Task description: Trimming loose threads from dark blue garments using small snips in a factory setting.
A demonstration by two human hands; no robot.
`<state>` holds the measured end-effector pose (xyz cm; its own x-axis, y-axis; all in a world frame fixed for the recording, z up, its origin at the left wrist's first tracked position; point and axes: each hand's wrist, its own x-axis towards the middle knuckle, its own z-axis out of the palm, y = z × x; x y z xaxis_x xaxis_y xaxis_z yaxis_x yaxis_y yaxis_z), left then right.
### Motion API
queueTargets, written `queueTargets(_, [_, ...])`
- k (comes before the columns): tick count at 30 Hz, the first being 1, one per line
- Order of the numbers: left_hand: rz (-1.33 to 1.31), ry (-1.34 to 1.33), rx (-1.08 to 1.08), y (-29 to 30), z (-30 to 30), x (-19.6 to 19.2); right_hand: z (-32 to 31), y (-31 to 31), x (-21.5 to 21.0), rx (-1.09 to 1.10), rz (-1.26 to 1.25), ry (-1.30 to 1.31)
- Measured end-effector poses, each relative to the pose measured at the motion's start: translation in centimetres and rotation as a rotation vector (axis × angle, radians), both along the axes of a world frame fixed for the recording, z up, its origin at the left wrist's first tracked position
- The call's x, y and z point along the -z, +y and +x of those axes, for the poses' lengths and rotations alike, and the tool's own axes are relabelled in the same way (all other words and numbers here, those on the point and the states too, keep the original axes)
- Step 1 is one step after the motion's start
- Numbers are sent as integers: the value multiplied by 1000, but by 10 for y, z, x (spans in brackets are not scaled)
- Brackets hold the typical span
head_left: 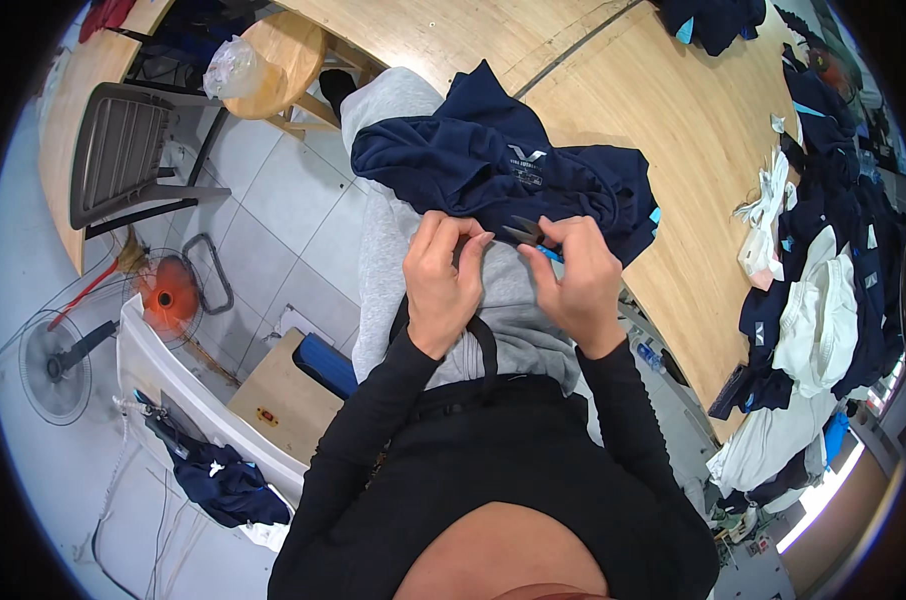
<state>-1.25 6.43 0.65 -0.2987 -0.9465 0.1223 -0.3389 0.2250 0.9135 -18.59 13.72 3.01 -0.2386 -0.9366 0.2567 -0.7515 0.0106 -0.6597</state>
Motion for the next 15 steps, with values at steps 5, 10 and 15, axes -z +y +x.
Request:
queueTargets(5, [-19,-27,20,0,2,1,4,-4,4,-88,-26,123])
queueTargets(10, [-43,-31,30,0,2,1,5,-6,4,-100,-34,112])
queueTargets(15, [-54,-39,28,0,1,1,3,-6,8,-96,-29,97])
